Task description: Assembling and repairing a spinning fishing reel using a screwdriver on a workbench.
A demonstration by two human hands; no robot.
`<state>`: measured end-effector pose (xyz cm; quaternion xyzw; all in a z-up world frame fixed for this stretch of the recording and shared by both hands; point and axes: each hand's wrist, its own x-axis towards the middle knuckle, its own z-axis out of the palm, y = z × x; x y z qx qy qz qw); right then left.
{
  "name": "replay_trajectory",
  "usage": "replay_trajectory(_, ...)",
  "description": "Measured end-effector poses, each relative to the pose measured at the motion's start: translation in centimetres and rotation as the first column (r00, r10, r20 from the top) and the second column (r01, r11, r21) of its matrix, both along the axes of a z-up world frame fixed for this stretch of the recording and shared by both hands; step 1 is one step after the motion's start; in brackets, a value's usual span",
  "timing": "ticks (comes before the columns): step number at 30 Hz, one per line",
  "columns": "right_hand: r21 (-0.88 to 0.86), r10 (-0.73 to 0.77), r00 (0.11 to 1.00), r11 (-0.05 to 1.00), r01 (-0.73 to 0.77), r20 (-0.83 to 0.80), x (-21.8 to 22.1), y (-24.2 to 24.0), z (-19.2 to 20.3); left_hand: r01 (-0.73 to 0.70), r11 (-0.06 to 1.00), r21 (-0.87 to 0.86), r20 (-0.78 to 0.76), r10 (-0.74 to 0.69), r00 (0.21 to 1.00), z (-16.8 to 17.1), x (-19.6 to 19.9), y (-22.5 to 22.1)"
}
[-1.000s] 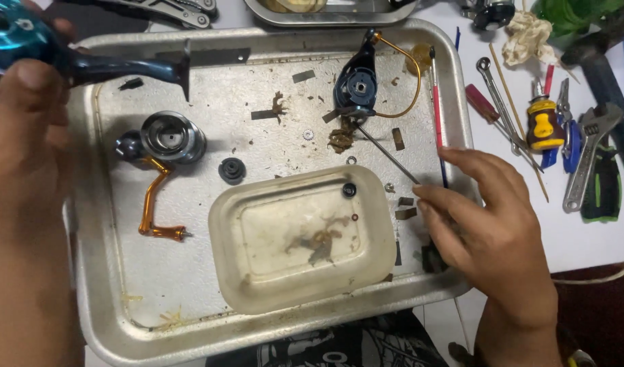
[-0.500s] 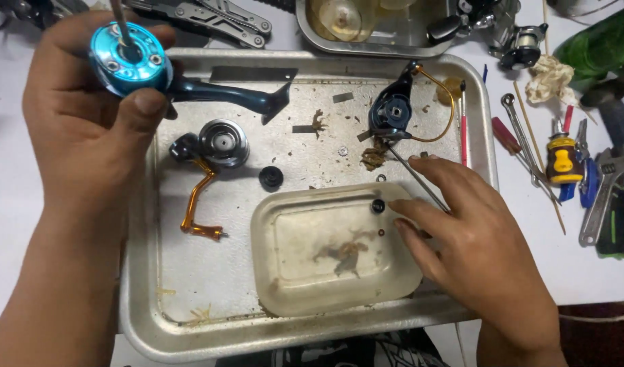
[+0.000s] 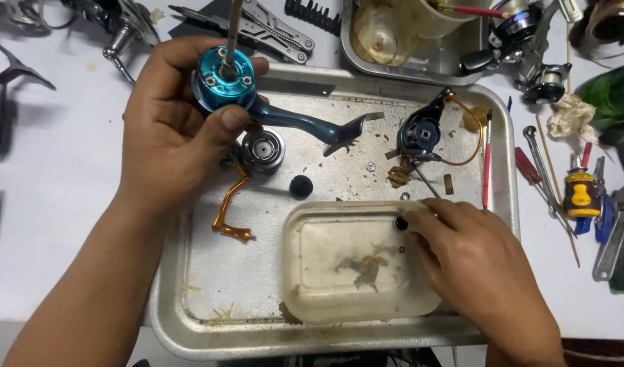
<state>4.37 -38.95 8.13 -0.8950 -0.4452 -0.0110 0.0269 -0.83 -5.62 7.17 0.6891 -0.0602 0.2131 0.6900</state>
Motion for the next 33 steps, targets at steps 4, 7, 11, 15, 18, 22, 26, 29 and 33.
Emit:
replay_trajectory(4,0.015,-0.023,0.995,1.000,0.025,-0.097,-0.2,-1.2,-0.2,-0.005,1.000,0.010,0.009,0.005,1.000,0.0,0.1,0.1)
replay_trajectory(7,0.069,0.041,0.977,0.997,-0.027,-0.211,-0.8,-2.2,0.0,-0.005,1.000,0.004,-0.011,0.005,1.000,0.0,0.1,0.1)
replay_trajectory(11,0.173,0.065,0.989,0.984,-0.041,-0.136,-2.2,-2.8,0.0,-0.010,1.000,-0.004,-0.019,0.010,1.000,-0.1,0.1,0.1)
replay_trajectory(15,0.225,0.055,0.991,0.974,-0.026,-0.123,-2.8,-3.8,-0.6,-0.010,0.997,-0.082,-0.024,0.008,1.000,-0.4,0.2,0.1)
replay_trajectory(18,0.214,0.063,0.986,0.976,-0.028,-0.157,-2.5,-4.1,-1.0,-0.026,0.996,-0.091,-0.047,0.022,0.999,-0.5,0.2,0.1)
replay_trajectory(22,0.216,0.050,0.980,0.976,-0.007,-0.193,-1.9,-3.9,-1.5,-0.047,0.997,-0.059,-0.051,0.044,0.998,-0.6,0.4,0.1)
replay_trajectory(26,0.200,0.107,0.960,0.978,-0.056,-0.258,-1.3,-3.3,-1.1,-0.074,0.995,-0.071,-0.096,0.067,0.993,-0.8,0.4,0.2)
replay_trajectory(29,0.194,0.087,0.949,0.981,-0.028,-0.304,-0.9,-3.5,-0.6,-0.079,0.994,-0.072,-0.102,0.071,0.992,-0.8,0.4,0.2)
replay_trajectory(33,0.256,0.028,0.957,0.965,0.049,-0.290,0.3,-3.9,1.4,-0.018,0.996,-0.089,-0.089,0.010,0.996,0.3,0.3,0.1)
